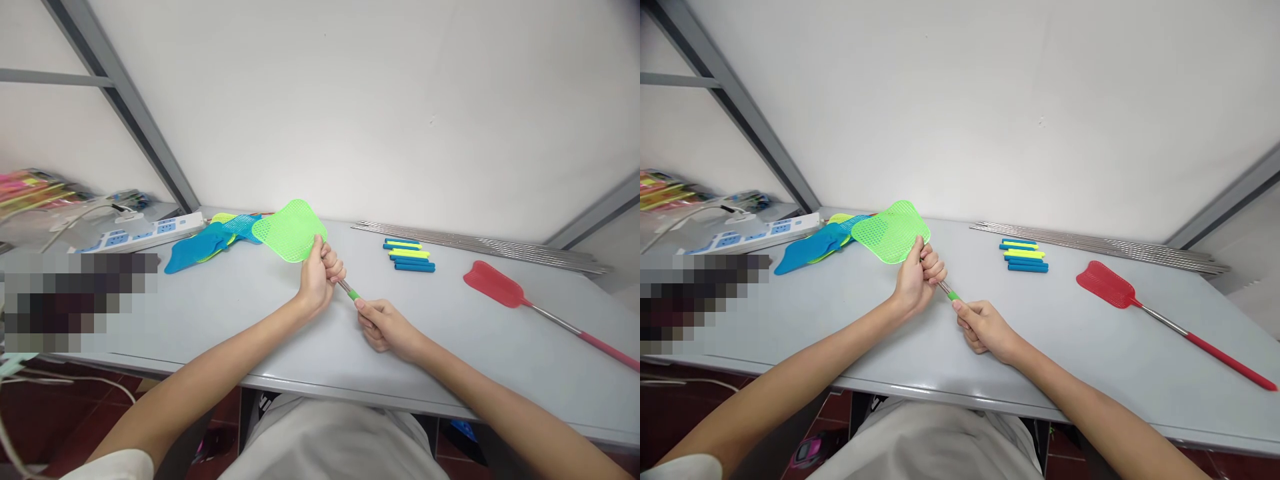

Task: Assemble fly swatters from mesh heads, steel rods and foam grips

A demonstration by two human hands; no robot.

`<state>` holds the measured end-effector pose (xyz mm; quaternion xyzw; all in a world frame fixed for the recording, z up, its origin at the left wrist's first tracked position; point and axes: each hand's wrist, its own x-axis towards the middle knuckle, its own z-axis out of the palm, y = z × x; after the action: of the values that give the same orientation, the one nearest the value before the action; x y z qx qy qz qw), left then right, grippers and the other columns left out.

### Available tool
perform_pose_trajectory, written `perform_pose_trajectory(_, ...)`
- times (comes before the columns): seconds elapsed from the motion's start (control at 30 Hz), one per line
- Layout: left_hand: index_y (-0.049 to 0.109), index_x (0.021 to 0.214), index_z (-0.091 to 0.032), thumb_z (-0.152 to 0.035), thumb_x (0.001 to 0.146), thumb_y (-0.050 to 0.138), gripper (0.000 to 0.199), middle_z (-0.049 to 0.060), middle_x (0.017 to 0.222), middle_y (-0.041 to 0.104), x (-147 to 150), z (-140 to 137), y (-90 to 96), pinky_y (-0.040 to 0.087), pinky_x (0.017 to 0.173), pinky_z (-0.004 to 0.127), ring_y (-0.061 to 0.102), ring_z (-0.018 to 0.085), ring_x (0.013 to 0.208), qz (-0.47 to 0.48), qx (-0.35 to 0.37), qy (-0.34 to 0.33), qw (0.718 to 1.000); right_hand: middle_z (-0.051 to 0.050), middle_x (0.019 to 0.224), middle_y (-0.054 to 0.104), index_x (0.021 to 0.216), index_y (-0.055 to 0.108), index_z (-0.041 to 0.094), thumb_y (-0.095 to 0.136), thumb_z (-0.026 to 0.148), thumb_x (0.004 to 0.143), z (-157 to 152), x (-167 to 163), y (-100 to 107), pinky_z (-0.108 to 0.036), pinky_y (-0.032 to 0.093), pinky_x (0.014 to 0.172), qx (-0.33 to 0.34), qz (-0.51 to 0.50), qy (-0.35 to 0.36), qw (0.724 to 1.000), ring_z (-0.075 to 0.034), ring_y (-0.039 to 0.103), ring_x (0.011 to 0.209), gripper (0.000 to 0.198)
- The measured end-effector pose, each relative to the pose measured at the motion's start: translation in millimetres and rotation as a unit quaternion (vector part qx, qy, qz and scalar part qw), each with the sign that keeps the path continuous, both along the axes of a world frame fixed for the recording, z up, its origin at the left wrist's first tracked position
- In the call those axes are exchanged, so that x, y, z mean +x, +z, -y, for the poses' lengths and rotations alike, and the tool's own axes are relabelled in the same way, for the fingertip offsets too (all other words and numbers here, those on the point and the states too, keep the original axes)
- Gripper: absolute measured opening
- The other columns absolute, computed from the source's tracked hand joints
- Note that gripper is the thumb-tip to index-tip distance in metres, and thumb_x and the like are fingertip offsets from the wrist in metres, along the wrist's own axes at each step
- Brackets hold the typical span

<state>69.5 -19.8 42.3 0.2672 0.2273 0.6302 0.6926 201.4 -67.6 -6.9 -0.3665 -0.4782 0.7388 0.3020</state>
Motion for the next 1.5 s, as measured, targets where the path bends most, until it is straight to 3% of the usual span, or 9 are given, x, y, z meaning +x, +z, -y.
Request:
perform_pose_trajectory(0.67, 0.029, 0.055, -0.017, -0.048, 0.071, 0.043, 0.037, -0.009, 0.042, 0.008, 0.6, 0.1, -1.2, 0.013, 0.029, 0.015, 0.011, 0.002, 0.030, -0.014, -0.003, 0.020, 1.000, 0.009, 0.035, 0.019, 0.050, 0.029, 0.017, 0.042, 0.048, 0.071, 0.4, -2.5, 3.1, -0.016, 0.008, 0.027, 0.028, 0.036, -0.019, 0.999, -0.001, 0.012, 0.028, 0.039)
perform_pose_trajectory(1.13, 0.029, 0.055, -0.017, -0.044, 0.073, 0.042, 0.035, -0.009, 0.043, 0.008, 1.1, 0.6, -1.4, 0.014, 0.029, 0.014, 0.011, 0.002, 0.030, -0.003, -0.003, 0.012, 1.000, 0.010, 0.035, 0.017, 0.051, 0.030, 0.017, 0.040, 0.048, 0.072, 0.9, 0.0, 2.8, -0.016, 0.007, 0.028, 0.006, 0.018, -0.009, 1.000, -0.001, 0.010, 0.029, 0.038)
perform_pose_trajectory(1.37, 0.031, 0.056, -0.017, -0.040, 0.076, 0.040, 0.032, -0.009, 0.043, 0.009, 1.9, 0.1, -4.8, 0.017, 0.030, 0.014, 0.013, 0.003, 0.030, 0.018, -0.007, 0.007, 1.000, 0.009, 0.036, 0.016, 0.052, 0.036, 0.016, 0.039, 0.045, 0.074, -0.8, 3.7, 2.4, -0.016, 0.007, 0.029, -0.013, -0.002, 0.000, 1.000, -0.002, 0.009, 0.031, 0.037)
perform_pose_trajectory(1.5, 0.033, 0.057, -0.017, -0.043, 0.075, 0.039, 0.033, -0.009, 0.041, 0.016, 0.6, -0.8, -5.3, 0.026, 0.033, 0.015, 0.021, 0.003, 0.030, 0.011, -0.002, -0.013, 1.000, 0.009, 0.037, 0.017, 0.057, 0.042, 0.015, 0.039, 0.045, 0.074, -2.1, 4.9, 6.6, -0.016, 0.009, 0.030, -0.014, -0.007, 0.004, 1.000, -0.002, 0.009, 0.032, 0.035)
